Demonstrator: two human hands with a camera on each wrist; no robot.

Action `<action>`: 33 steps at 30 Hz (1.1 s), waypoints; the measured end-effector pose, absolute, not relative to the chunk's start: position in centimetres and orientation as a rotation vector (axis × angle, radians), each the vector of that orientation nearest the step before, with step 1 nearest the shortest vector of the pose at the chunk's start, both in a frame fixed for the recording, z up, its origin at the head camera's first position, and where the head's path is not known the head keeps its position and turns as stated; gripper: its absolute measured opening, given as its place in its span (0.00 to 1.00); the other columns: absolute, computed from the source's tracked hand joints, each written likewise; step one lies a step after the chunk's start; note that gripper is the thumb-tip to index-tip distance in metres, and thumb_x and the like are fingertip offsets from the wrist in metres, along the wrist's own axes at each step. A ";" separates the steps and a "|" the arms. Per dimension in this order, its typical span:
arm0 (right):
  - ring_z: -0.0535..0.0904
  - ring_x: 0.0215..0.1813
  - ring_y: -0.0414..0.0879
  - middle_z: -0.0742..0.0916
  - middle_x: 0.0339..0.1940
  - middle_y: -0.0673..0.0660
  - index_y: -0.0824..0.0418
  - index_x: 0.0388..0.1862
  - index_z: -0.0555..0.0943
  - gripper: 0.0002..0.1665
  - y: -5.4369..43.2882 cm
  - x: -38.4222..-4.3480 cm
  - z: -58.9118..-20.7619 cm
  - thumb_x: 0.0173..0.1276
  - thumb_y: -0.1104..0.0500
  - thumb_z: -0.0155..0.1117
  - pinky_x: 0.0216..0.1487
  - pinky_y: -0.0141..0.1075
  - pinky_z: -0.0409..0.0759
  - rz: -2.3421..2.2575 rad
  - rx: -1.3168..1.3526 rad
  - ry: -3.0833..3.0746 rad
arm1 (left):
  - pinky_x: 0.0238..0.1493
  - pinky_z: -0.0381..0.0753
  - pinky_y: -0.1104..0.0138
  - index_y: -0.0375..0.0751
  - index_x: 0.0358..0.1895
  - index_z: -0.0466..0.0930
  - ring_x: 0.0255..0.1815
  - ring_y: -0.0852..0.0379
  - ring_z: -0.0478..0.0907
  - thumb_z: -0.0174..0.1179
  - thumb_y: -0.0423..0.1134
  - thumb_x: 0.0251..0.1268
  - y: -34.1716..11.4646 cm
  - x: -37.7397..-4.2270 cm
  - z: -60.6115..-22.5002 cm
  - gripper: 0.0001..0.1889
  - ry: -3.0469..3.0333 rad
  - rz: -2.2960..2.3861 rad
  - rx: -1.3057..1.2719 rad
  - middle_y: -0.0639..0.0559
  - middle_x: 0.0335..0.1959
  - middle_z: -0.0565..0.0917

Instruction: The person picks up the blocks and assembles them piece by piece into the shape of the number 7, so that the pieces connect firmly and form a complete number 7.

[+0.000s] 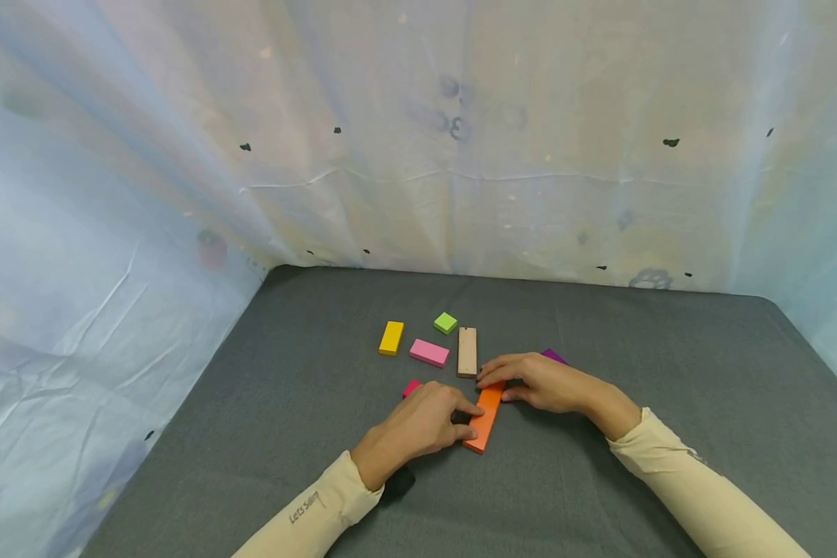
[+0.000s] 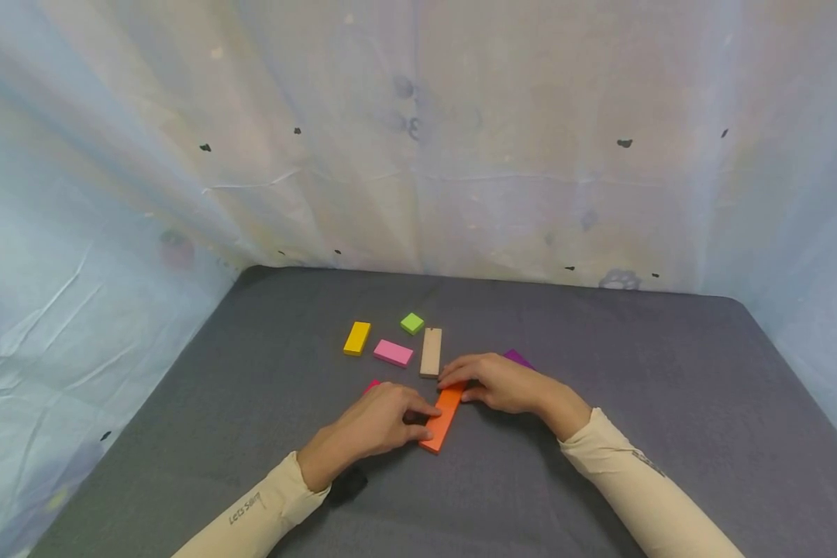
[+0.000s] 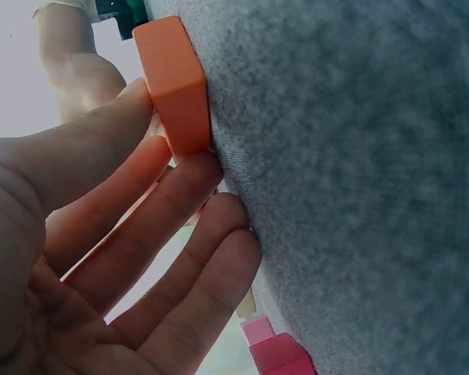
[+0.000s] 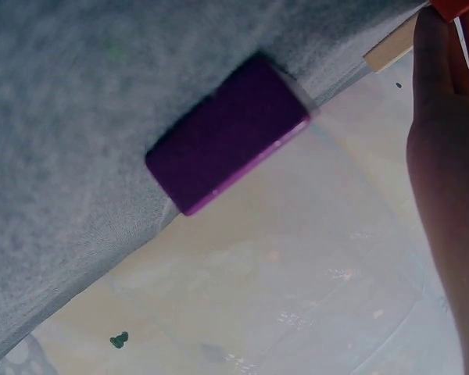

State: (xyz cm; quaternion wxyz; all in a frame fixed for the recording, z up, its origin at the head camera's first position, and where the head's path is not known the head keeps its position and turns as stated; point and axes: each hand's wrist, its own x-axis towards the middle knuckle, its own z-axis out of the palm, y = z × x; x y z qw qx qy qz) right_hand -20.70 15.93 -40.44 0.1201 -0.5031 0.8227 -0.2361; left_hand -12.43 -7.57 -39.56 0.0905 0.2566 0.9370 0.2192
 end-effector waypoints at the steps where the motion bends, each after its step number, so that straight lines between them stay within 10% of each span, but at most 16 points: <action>1: 0.77 0.68 0.54 0.81 0.66 0.54 0.54 0.62 0.82 0.22 15.9 -20.7 -40.4 0.70 0.67 0.63 0.65 0.53 0.76 -0.692 -1.468 2.405 | 0.56 0.81 0.67 0.56 0.54 0.87 0.55 0.62 0.82 0.70 0.49 0.60 -7.6 -12.4 -39.6 0.18 2.786 0.650 0.762 0.58 0.53 0.87; 33: 0.77 0.68 0.53 0.82 0.66 0.54 0.53 0.61 0.82 0.21 16.0 -20.6 -40.5 0.70 0.65 0.63 0.66 0.52 0.76 -0.677 -1.494 2.414 | 0.54 0.81 0.67 0.55 0.57 0.85 0.51 0.62 0.82 0.70 0.49 0.61 -7.6 -12.4 -39.6 0.20 2.760 0.642 0.777 0.59 0.53 0.86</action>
